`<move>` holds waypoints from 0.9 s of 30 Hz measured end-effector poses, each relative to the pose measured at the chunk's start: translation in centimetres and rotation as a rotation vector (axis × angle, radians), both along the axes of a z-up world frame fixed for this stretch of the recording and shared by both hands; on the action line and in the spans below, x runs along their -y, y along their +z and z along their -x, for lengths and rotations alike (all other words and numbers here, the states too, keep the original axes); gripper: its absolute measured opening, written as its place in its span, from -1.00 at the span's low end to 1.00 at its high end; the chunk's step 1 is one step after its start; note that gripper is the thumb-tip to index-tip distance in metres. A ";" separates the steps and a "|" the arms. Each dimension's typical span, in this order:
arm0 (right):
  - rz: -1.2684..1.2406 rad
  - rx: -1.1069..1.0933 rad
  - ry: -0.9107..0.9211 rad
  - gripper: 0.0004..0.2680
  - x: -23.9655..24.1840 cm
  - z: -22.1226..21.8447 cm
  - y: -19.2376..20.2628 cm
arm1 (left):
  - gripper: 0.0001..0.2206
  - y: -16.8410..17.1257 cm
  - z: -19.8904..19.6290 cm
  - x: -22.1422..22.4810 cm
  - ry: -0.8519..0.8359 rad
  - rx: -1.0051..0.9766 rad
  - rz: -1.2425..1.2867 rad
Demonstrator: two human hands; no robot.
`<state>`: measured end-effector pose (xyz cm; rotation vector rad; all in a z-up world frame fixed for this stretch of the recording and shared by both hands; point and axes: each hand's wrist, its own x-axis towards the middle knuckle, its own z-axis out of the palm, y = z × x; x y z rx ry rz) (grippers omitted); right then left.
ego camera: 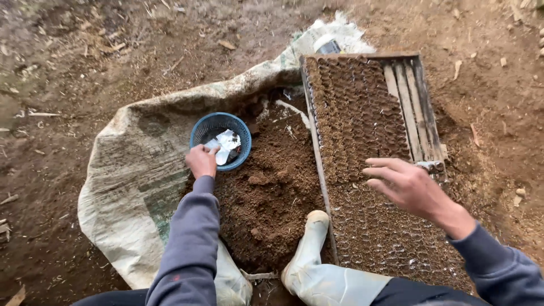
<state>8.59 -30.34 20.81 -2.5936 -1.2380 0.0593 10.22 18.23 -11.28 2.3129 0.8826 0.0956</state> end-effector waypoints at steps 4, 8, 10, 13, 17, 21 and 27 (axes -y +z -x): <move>0.102 -0.177 -0.095 -0.78 -4.5 1.2 1.5 | -0.87 -3.7 1.3 -0.7 0.166 0.173 0.069; 0.022 -0.373 -0.057 -0.76 -9.2 1.1 1.7 | -0.84 9.6 5.0 5.2 0.370 0.482 0.826; -0.082 -0.555 -0.108 -0.73 -11.7 1.7 1.3 | -0.82 17.6 8.0 9.6 0.310 0.506 0.925; -0.217 -0.935 -0.242 -0.66 -15.5 3.1 3.1 | -0.74 27.2 12.6 14.3 0.122 0.505 1.072; -0.517 -1.281 -0.370 -0.62 -17.6 5.5 4.4 | -0.68 31.5 17.1 17.2 -0.158 0.507 1.125; -0.619 -1.169 -0.389 -0.78 -16.0 6.0 3.0 | -0.73 30.2 18.2 17.4 -0.163 0.511 1.150; -0.684 -1.043 -0.581 -0.86 -14.4 3.9 1.0 | -0.81 27.7 15.9 18.4 0.069 0.462 1.099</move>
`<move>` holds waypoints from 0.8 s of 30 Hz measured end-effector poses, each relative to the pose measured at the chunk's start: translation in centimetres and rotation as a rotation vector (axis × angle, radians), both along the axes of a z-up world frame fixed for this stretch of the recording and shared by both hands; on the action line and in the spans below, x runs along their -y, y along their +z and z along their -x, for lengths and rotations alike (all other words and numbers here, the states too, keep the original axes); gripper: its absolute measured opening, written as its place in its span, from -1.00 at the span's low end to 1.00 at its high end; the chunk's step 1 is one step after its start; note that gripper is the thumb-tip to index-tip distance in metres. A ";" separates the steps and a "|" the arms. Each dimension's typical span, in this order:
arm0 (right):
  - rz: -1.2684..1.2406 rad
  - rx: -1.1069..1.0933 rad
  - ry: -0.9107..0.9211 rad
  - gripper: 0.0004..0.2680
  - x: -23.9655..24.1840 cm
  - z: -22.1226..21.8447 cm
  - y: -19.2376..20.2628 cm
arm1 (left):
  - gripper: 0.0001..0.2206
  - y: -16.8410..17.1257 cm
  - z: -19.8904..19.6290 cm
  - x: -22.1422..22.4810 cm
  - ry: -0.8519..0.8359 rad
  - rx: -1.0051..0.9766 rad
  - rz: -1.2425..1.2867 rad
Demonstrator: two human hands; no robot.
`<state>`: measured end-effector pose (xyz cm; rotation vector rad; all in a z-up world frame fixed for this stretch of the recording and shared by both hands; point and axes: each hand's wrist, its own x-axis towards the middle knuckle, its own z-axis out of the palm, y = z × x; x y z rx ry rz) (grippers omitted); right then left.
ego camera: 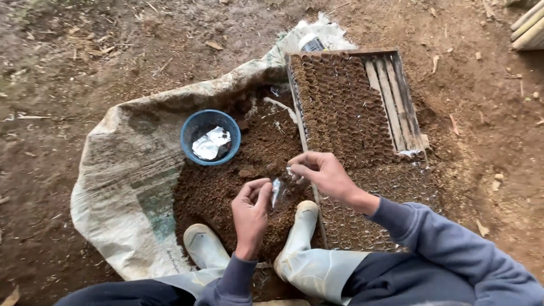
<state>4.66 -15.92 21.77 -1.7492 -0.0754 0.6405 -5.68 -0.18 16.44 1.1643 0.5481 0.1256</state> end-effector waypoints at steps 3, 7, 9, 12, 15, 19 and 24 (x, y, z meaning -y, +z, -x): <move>0.093 -0.065 -0.045 -0.79 0.7 -1.2 -4.3 | -0.84 -3.8 -0.4 0.3 0.106 -0.117 0.102; 0.420 -0.130 0.121 -0.78 2.9 -1.5 -15.7 | -0.80 -6.5 -0.8 0.3 0.132 -0.202 0.149; 0.562 -0.117 0.259 -0.79 3.8 -0.6 -20.9 | -0.79 -7.6 -0.9 0.3 0.118 -0.215 0.121; 0.570 -0.174 0.325 -0.78 3.8 1.4 -22.6 | -0.81 -9.6 -0.8 0.6 0.155 -0.266 0.149; 0.654 -0.099 0.597 -0.37 3.1 1.4 -19.9 | -0.81 -9.5 -0.7 0.8 0.198 -0.282 0.202; 0.629 0.275 0.655 -0.35 2.2 1.3 -15.6 | -0.82 -8.3 -0.9 0.9 0.231 -0.320 0.269; 0.024 -0.302 0.127 -0.59 0.2 1.0 -9.1 | -0.82 -7.3 -1.4 2.0 0.212 -0.229 0.300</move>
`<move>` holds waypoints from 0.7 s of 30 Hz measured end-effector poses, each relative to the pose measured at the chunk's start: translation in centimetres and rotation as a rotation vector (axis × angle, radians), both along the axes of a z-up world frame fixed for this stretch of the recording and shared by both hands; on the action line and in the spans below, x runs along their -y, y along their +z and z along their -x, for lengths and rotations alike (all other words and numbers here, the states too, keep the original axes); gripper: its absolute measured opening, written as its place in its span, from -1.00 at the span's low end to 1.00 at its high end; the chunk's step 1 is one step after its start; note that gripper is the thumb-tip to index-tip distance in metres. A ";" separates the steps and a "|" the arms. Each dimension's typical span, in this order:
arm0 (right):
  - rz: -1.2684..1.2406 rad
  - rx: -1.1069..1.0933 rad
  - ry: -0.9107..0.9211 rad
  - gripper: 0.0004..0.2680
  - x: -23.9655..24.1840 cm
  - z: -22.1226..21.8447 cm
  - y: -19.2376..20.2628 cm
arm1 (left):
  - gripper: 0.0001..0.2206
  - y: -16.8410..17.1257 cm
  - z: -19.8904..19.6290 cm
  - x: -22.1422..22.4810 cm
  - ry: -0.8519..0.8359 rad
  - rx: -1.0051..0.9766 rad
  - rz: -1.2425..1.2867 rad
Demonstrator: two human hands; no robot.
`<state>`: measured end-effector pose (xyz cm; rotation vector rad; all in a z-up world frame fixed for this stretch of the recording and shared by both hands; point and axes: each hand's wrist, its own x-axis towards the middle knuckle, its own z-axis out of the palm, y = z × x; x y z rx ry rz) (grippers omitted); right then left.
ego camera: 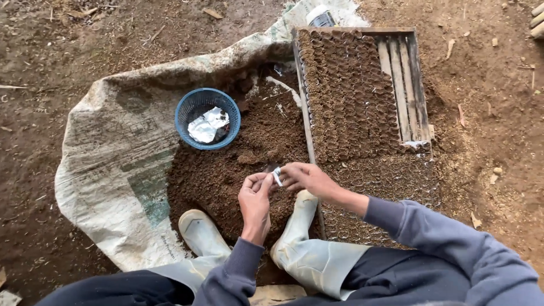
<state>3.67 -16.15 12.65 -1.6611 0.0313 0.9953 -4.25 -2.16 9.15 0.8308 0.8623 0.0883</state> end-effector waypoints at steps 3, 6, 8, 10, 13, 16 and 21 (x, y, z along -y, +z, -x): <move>-0.023 0.076 -0.045 -0.68 -1.0 0.3 3.0 | -0.83 0.9 0.3 0.4 -0.039 0.014 -0.001; 0.041 0.191 -0.024 -0.84 -1.0 0.0 3.7 | -0.83 1.9 0.5 0.5 -0.063 0.044 -0.020; 0.082 0.300 0.045 -0.88 -1.0 -0.2 4.1 | -0.79 1.3 0.5 0.7 -0.093 0.102 -0.031; 0.117 0.355 0.074 -0.89 -1.0 -0.6 4.1 | -0.79 2.3 0.4 0.8 -0.105 0.120 -0.035; 0.129 0.390 0.077 -0.86 -0.3 -0.7 3.3 | -0.81 3.1 0.5 0.8 -0.112 0.138 -0.047; 0.041 0.289 0.015 -0.87 -0.2 -0.6 3.6 | -0.83 3.5 0.5 0.7 -0.095 0.142 -0.070; -0.058 0.159 -0.033 -0.83 -0.1 -0.8 4.6 | -0.84 3.3 0.7 0.6 -0.049 0.152 -0.169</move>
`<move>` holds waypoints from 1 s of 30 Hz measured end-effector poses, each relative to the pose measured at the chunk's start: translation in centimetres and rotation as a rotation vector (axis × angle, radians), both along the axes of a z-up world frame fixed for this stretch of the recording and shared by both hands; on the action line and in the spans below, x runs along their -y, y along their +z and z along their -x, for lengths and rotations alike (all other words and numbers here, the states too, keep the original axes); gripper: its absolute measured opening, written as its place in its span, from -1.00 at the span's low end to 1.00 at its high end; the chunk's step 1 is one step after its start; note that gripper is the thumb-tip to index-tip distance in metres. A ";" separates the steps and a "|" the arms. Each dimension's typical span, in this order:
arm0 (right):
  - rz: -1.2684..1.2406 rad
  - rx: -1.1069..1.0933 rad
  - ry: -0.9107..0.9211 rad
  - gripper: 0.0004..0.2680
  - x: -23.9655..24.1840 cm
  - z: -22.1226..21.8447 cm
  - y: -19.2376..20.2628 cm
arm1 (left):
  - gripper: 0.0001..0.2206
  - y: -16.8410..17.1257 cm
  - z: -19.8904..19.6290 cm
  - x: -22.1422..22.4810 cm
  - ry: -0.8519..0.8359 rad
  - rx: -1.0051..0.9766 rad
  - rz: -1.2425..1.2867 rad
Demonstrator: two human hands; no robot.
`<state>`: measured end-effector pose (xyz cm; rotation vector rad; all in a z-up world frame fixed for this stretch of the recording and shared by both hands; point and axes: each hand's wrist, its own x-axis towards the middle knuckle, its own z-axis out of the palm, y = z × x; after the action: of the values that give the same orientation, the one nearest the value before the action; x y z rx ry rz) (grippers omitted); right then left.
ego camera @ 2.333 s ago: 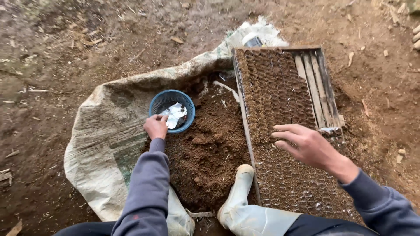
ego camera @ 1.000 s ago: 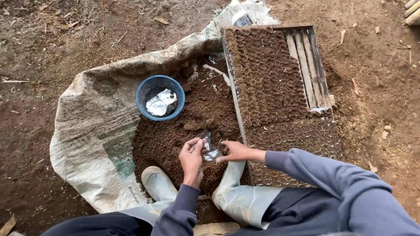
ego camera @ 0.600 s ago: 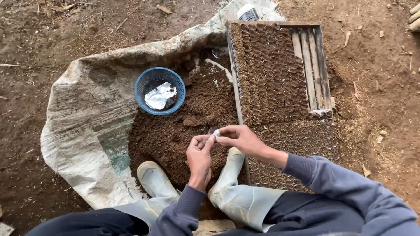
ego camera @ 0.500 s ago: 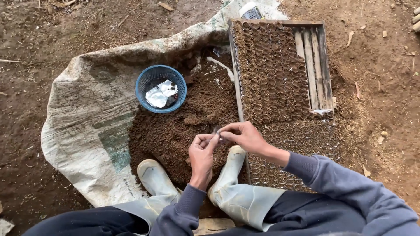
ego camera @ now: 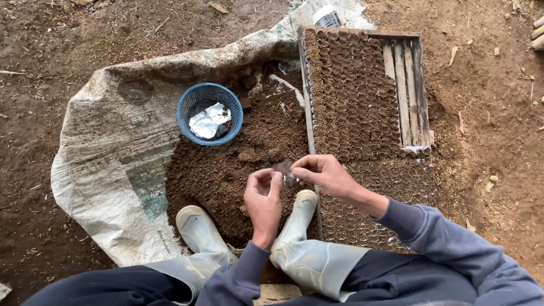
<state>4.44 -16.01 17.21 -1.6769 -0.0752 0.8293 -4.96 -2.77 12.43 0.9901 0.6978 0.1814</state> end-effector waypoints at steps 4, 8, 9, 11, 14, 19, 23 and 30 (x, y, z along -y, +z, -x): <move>0.034 0.070 -0.040 -0.85 -0.1 0.1 0.3 | -0.86 0.8 0.2 0.3 0.099 0.033 -0.568; 0.070 0.099 0.008 -0.87 -0.5 0.9 1.2 | -0.83 2.5 0.7 0.6 0.011 0.133 -0.575; 0.070 0.100 0.011 -0.87 -0.5 0.9 1.1 | -0.83 2.2 0.5 0.7 0.013 0.133 -0.575; 0.076 0.125 0.045 -0.88 -0.4 1.0 0.8 | -0.89 1.6 0.5 1.0 -0.005 0.078 -0.362; 0.091 0.104 0.055 -0.85 -0.8 1.4 1.4 | -0.95 2.1 0.4 0.3 -0.007 0.062 -0.233; 0.105 0.138 -0.047 -0.85 -0.8 0.8 1.7 | -0.96 2.0 0.4 0.0 0.014 0.102 -0.455; 0.116 0.195 -0.081 -0.84 -0.8 0.9 1.3 | -0.95 0.8 0.2 0.3 0.035 0.251 -0.851; 0.193 0.464 -0.020 -0.90 -1.1 1.7 1.6 | -0.81 -2.3 1.0 0.4 -0.097 0.315 -1.097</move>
<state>2.78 -14.90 18.85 -2.0240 -0.3053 0.4286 -5.98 -3.14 10.15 1.9778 0.2125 0.6606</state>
